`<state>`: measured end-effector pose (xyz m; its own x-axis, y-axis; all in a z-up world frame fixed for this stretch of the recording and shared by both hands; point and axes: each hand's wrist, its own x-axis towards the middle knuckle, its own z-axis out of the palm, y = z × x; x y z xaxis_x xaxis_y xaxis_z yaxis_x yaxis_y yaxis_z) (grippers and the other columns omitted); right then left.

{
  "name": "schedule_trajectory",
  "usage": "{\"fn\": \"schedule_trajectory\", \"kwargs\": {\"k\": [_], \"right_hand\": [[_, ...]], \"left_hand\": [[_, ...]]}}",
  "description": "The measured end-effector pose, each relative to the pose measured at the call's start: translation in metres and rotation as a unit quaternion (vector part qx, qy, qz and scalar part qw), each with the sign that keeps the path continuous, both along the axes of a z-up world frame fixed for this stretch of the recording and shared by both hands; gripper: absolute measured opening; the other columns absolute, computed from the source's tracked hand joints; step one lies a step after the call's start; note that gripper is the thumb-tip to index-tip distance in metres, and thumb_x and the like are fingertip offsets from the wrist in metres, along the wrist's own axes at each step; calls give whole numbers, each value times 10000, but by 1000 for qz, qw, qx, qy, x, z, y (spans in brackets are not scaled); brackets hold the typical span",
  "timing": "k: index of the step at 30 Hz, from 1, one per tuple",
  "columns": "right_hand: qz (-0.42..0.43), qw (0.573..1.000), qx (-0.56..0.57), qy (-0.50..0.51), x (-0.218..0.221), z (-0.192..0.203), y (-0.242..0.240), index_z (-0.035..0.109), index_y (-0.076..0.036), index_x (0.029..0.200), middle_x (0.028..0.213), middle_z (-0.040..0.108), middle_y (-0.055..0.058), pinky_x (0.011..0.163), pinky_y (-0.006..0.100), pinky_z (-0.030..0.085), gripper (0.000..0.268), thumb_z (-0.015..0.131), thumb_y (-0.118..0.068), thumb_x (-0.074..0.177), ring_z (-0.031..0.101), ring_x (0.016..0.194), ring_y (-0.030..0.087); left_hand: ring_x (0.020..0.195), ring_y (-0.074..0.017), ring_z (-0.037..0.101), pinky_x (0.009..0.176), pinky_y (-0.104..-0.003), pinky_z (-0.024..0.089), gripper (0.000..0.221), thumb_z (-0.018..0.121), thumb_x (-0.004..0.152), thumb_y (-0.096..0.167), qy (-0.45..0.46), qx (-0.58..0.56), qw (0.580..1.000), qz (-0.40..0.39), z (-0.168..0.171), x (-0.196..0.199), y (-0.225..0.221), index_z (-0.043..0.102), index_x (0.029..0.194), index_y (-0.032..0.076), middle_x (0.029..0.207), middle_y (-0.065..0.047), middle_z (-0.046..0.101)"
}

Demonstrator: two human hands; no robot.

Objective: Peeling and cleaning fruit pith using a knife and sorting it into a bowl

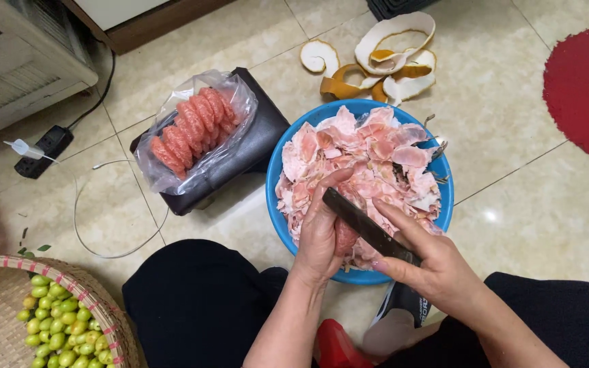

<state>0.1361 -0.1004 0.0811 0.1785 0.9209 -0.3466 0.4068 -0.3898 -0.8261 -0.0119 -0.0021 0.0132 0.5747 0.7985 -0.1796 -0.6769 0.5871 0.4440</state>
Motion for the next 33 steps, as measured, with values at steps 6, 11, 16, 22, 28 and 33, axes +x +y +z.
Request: {"fn": "schedule_trajectory", "kwargs": {"k": [6, 11, 16, 22, 28, 33], "right_hand": [[18, 999, 26, -20, 2, 2, 2, 567, -142, 1466, 1293, 790, 10, 852, 261, 566, 759, 814, -192, 749, 761, 1037, 131], [33, 999, 31, -21, 4, 8, 4, 595, -127, 1434, 1402, 725, 16, 923, 282, 556, 727, 817, -193, 745, 729, 1164, 154], [40, 999, 16, -20, 5, 4, 6, 591, -135, 1440, 1441, 704, 17, 945, 284, 554, 745, 824, -198, 735, 721, 1210, 156], [68, 997, 6, -40, 7, 6, 9, 578, -181, 1460, 1429, 716, -4, 874, 282, 572, 773, 828, -243, 731, 762, 1129, 157], [72, 997, 36, -12, 12, -1, 7, 615, -98, 1404, 1394, 732, 40, 916, 287, 572, 706, 827, -166, 734, 753, 1151, 167], [78, 996, 42, -22, 15, -4, 9, 613, -94, 1404, 1348, 757, 37, 876, 276, 586, 700, 828, -178, 744, 764, 1083, 151]], "left_hand": [[699, -35, 513, 598, -166, 387, 360, 538, 1084, 223, 6, 1, 1000, -22, 10, -4, 1, 568, 1377, 16, 864, -32, 591], [799, -75, 467, 692, -220, 362, 411, 572, 1043, 256, 25, -7, 999, -42, 18, -8, 5, 571, 1364, 0, 978, -58, 553], [864, -74, 566, 718, -184, 466, 402, 576, 1033, 257, 42, -28, 998, -42, 10, -6, 7, 590, 1327, -17, 1331, -135, 565], [609, -1, 478, 499, -140, 311, 387, 568, 1034, 228, 48, -11, 997, -64, 9, -8, 8, 594, 1356, 15, 812, -15, 599], [711, -52, 527, 602, -176, 394, 350, 579, 1036, 228, 52, -15, 995, -82, 7, -7, 10, 607, 1313, 15, 876, -39, 583], [862, -85, 605, 767, -196, 505, 380, 624, 1017, 232, 6, -34, 996, -85, 10, -7, 11, 614, 1301, -20, 924, -55, 619]]}}
